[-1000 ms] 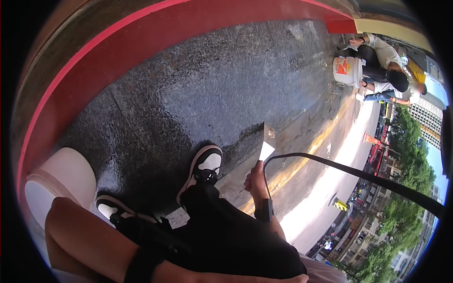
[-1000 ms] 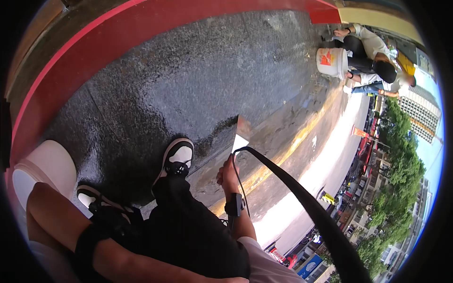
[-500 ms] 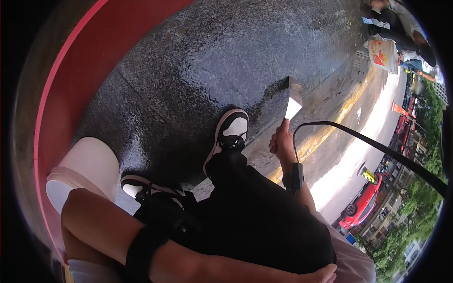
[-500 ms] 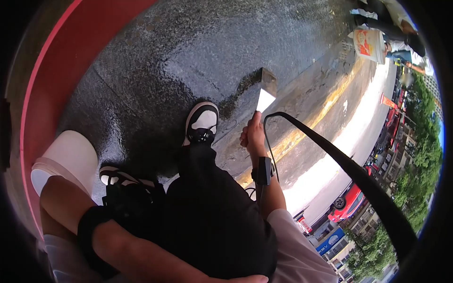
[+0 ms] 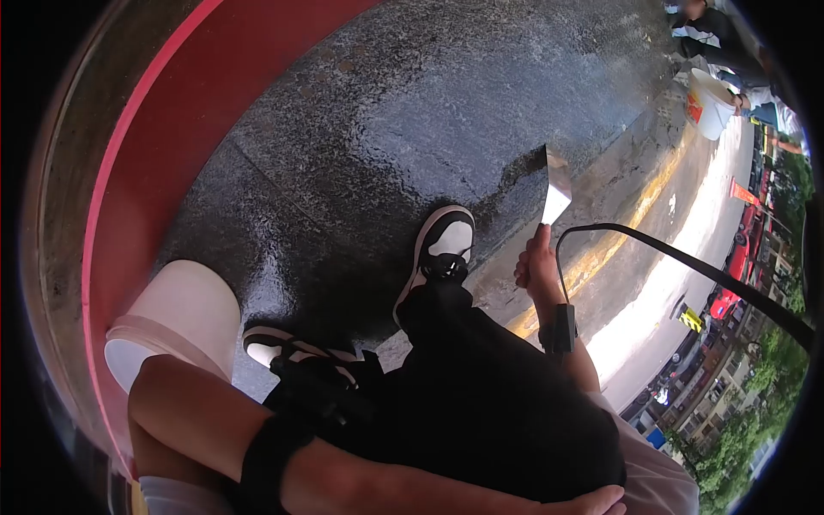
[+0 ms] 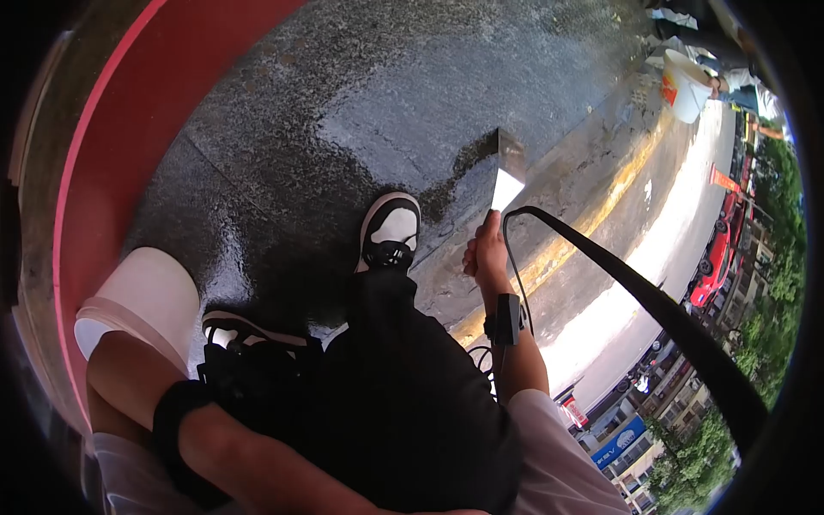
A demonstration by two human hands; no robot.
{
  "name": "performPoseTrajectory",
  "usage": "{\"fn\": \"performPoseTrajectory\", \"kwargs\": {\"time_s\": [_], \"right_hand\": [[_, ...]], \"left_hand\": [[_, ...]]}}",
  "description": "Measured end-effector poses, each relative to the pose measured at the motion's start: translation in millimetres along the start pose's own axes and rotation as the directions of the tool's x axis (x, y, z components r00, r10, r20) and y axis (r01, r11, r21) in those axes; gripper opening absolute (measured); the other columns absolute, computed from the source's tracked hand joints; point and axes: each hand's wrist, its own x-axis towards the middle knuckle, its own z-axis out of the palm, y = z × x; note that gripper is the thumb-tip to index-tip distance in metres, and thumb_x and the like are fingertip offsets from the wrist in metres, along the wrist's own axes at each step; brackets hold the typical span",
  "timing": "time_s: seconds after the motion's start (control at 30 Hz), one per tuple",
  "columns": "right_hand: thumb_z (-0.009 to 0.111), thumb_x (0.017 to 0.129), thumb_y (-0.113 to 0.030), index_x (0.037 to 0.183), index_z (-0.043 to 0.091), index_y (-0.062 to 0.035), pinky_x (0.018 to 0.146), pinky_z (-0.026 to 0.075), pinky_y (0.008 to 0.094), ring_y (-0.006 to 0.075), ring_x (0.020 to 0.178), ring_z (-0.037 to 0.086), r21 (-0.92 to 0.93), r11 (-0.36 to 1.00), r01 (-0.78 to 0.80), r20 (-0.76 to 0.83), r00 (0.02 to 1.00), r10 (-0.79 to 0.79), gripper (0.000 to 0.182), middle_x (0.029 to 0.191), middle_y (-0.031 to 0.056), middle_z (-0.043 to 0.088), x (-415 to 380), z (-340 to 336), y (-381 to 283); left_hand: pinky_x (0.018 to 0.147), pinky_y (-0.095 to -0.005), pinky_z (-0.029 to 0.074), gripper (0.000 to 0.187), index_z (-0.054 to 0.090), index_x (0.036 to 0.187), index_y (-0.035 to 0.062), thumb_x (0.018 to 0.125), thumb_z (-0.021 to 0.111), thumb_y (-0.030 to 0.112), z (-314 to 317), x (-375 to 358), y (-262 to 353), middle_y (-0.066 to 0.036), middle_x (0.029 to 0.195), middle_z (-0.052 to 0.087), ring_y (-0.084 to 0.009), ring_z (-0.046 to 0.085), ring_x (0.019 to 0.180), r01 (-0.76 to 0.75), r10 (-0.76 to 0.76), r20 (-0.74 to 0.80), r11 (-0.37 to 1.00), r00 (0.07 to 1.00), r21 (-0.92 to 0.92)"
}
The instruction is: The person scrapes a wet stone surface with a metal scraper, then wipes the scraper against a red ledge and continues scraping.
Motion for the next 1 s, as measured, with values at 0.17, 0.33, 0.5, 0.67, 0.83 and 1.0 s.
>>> {"fn": "performPoseTrajectory", "kwargs": {"time_s": [0.17, 0.33, 0.5, 0.67, 0.83, 1.0], "right_hand": [[0.038, 0.088, -0.073, 0.069, 0.039, -0.0205, 0.036, 0.031, 0.0266, 0.0135, 0.043, 0.041, 0.125, 0.991, 0.053, 0.029, 0.998, -0.058, 0.055, 0.056, -0.0029, 0.038, 29, 9, -34], [0.037, 0.087, -0.073, 0.069, 0.039, -0.0195, 0.036, 0.032, 0.0282, 0.0141, 0.042, 0.041, 0.059, 0.998, -0.018, -0.012, 1.000, 0.019, 0.057, 0.055, -0.0022, 0.039, 17, 7, -23], [0.033, 0.089, -0.072, 0.070, 0.038, -0.0176, 0.036, 0.031, 0.0288, 0.0159, 0.042, 0.042, 0.074, 0.997, 0.029, 0.027, 0.999, -0.031, 0.058, 0.055, 0.0000, 0.038, 26, 4, -32], [0.033, 0.089, -0.072, 0.067, 0.036, -0.0180, 0.036, 0.032, 0.0293, 0.0155, 0.042, 0.042, 0.101, 0.995, 0.017, 0.020, 1.000, -0.019, 0.058, 0.054, -0.0003, 0.039, 25, 3, -41], [0.031, 0.087, -0.075, 0.074, 0.038, -0.0190, 0.035, 0.032, 0.0273, 0.0141, 0.041, 0.042, 0.032, 0.999, -0.003, -0.043, 0.999, 0.004, 0.058, 0.054, -0.0020, 0.039, 24, -18, -14], [0.032, 0.089, -0.073, 0.083, 0.040, -0.0182, 0.038, 0.036, 0.0282, 0.0146, 0.044, 0.042, 0.197, 0.980, 0.030, -0.030, 0.999, -0.025, 0.055, 0.057, -0.0012, 0.040, 58, -29, -26]], "left_hand": [[0.109, -0.0248, 0.032, 0.041, 0.045, 0.126, -0.0075, 0.101, 0.033, 0.023, -33, 5, -39, -0.005, 0.111, 0.057, -0.0111, 0.052, 0.109, -0.166, 0.213, 0.357, 0.973, 0.909, -0.157], [0.116, -0.0254, 0.024, 0.035, 0.047, 0.126, -0.0034, 0.101, 0.030, 0.013, -47, 20, -57, -0.005, 0.124, 0.052, -0.0100, 0.044, 0.122, -0.147, 0.314, 0.482, 0.924, 0.818, -0.354], [0.116, -0.0236, 0.023, 0.035, 0.045, 0.130, -0.0008, 0.102, 0.030, 0.014, -48, 18, -43, -0.005, 0.128, 0.050, -0.0114, 0.041, 0.126, -0.485, 0.403, 0.585, 0.874, 0.704, -0.019], [0.116, -0.0245, 0.023, 0.036, 0.043, 0.132, -0.0005, 0.102, 0.030, 0.013, -51, 14, -47, -0.006, 0.131, 0.049, -0.0109, 0.040, 0.128, -0.801, 0.587, 0.548, 0.380, 0.596, 0.464], [0.116, -0.0251, 0.023, 0.038, 0.042, 0.134, -0.0012, 0.100, 0.032, 0.013, -48, 20, -45, -0.006, 0.133, 0.048, -0.0114, 0.040, 0.128, -0.129, 0.327, 0.540, 0.920, 0.775, -0.371], [0.116, -0.0250, 0.022, 0.039, 0.042, 0.134, -0.0014, 0.100, 0.032, 0.013, -46, 22, -42, -0.007, 0.134, 0.048, -0.0114, 0.039, 0.130, -0.053, 0.292, 0.559, 0.913, 0.776, -0.404]]}}
